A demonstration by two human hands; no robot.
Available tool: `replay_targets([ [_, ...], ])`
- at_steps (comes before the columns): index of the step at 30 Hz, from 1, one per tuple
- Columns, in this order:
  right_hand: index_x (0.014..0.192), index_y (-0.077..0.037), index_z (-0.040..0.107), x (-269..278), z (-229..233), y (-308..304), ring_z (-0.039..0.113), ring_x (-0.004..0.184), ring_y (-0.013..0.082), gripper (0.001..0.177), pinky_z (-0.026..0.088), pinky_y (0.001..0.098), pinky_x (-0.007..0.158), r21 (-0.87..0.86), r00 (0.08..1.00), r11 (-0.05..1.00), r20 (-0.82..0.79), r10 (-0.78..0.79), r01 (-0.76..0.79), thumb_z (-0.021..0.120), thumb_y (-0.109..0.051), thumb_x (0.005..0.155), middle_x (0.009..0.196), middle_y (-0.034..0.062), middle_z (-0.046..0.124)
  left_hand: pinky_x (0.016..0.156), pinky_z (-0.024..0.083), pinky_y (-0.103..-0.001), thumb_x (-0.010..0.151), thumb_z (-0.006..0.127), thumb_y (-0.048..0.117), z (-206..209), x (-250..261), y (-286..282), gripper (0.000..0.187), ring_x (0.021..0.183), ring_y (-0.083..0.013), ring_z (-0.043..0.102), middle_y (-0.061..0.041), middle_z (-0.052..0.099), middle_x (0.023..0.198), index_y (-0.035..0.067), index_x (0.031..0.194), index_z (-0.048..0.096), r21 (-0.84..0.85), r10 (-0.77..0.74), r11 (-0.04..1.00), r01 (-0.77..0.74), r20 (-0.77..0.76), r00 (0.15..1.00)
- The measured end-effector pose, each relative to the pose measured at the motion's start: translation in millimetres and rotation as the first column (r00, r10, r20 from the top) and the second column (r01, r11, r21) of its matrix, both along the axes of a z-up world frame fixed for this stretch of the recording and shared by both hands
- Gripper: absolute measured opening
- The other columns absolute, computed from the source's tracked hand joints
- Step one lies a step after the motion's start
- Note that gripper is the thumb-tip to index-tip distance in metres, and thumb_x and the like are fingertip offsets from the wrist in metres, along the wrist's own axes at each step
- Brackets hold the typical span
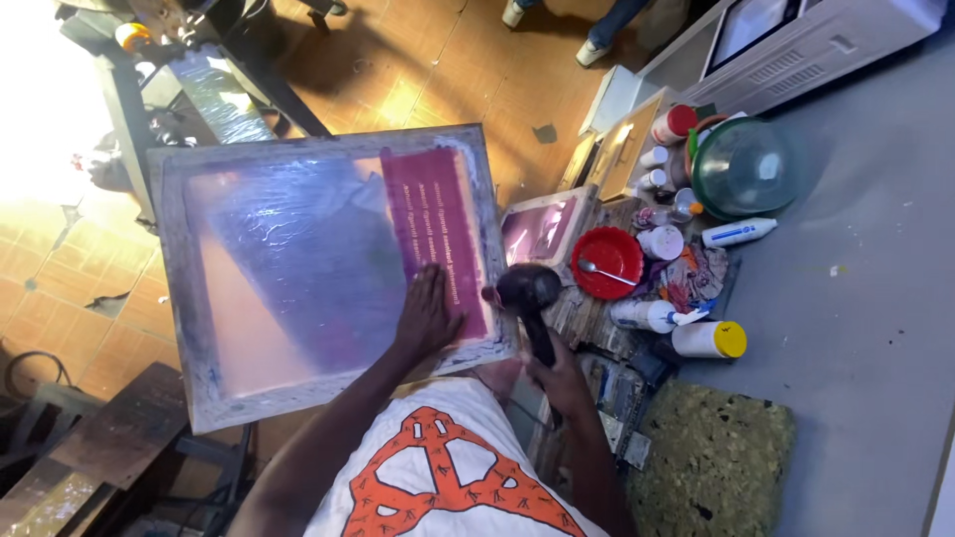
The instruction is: The person uses a hair dryer to apply heat to a plastic sheet stretched over a screen printing frame. They move the hair dryer back and forth across the surface while occasionally pressing the plastic with their left hand to smooth it.
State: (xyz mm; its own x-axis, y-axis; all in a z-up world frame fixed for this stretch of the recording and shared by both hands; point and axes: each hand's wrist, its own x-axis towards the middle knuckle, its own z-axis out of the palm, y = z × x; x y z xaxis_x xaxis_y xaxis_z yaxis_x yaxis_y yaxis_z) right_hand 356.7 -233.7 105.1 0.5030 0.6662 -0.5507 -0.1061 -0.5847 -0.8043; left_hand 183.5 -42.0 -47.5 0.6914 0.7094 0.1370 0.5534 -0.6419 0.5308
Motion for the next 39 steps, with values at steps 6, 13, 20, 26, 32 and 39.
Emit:
replay_targets([
  [6, 0.124, -0.004, 0.065, -16.3, -12.0, -7.1, 0.059, 0.044, 0.0206, 0.038, 0.049, 0.0316, 0.042, 0.045, 0.999, 0.998, -0.034, -0.034, 0.036, 0.076, -0.023, 0.094, 0.055, 0.0136, 0.058, 0.129, 0.017, -0.05, 0.089, 0.066, 0.062, -10.5, 4.9, 18.1, 0.097, 0.154, -0.0429, 0.027, -0.03, 0.037, 0.159, -0.006, 0.152, 0.04, 0.002, 0.019, 1.0, -0.019, -0.001, 1.0],
  [13, 0.118, -0.004, 0.061, -12.0, -5.5, 59.0, 0.06, 0.04, 0.02, 0.035, 0.05, 0.0302, 0.044, 0.126, 0.998, 0.992, 0.064, 0.02, -0.028, 0.077, -0.018, 0.091, 0.049, 0.0111, 0.059, 0.128, 0.021, -0.05, 0.085, 0.069, 0.06, -7.8, 3.1, 20.1, 0.097, 0.155, -0.0421, 0.027, -0.028, 0.036, 0.16, -0.005, 0.151, 0.042, 0.021, 0.018, 1.0, -0.017, -0.003, 1.0],
  [20, 0.107, -0.007, 0.059, 11.7, 3.1, 131.7, 0.053, 0.035, 0.0181, 0.028, 0.041, 0.0275, 0.038, 0.255, 0.993, 0.967, 0.115, -0.005, -0.024, 0.076, -0.021, 0.091, 0.045, 0.0068, 0.053, 0.126, 0.021, -0.053, 0.089, 0.062, 0.065, -3.6, -12.6, 14.3, 0.099, 0.155, -0.0432, 0.026, -0.028, 0.035, 0.161, -0.006, 0.153, 0.039, 0.029, 0.081, 0.996, -0.08, -0.029, 0.996],
  [26, 0.112, -0.012, 0.056, 35.6, -2.8, 191.6, 0.062, 0.045, 0.0187, 0.031, 0.048, 0.027, 0.041, 0.23, 0.979, 0.968, 0.197, 0.052, -0.098, 0.075, -0.024, 0.091, 0.055, 0.0093, 0.06, 0.127, 0.015, -0.055, 0.089, 0.057, 0.069, 18.0, -31.9, 15.1, 0.099, 0.157, -0.0422, 0.022, -0.024, 0.034, 0.164, -0.003, 0.155, 0.038, 0.039, 0.144, 0.989, -0.141, -0.093, 0.985],
  [32, 0.117, -0.019, 0.056, 31.9, -26.9, 242.0, 0.066, 0.068, 0.0244, 0.039, 0.053, 0.0341, 0.06, 0.194, 0.948, 0.964, 0.296, 0.118, -0.181, 0.077, -0.037, 0.089, 0.076, 0.0112, 0.064, 0.127, 0.015, -0.056, 0.094, 0.052, 0.069, 46.5, -48.5, 15.8, 0.095, 0.156, -0.0419, 0.023, -0.023, 0.033, 0.165, -0.004, 0.154, 0.04, 0.029, 0.229, 0.974, -0.227, -0.109, 0.967],
  [39, 0.106, -0.009, 0.059, -4.0, -17.0, 275.8, 0.058, 0.039, 0.0181, 0.024, 0.048, 0.0268, 0.037, 0.315, 0.975, 0.927, 0.15, 0.161, -0.202, 0.075, -0.02, 0.091, 0.052, 0.0095, 0.057, 0.128, 0.012, -0.055, 0.094, 0.051, 0.066, 34.6, -68.0, 14.4, 0.094, 0.158, -0.0401, 0.018, -0.019, 0.027, 0.169, -0.001, 0.157, 0.035, 0.034, 0.316, 0.948, -0.315, -0.195, 0.929],
])
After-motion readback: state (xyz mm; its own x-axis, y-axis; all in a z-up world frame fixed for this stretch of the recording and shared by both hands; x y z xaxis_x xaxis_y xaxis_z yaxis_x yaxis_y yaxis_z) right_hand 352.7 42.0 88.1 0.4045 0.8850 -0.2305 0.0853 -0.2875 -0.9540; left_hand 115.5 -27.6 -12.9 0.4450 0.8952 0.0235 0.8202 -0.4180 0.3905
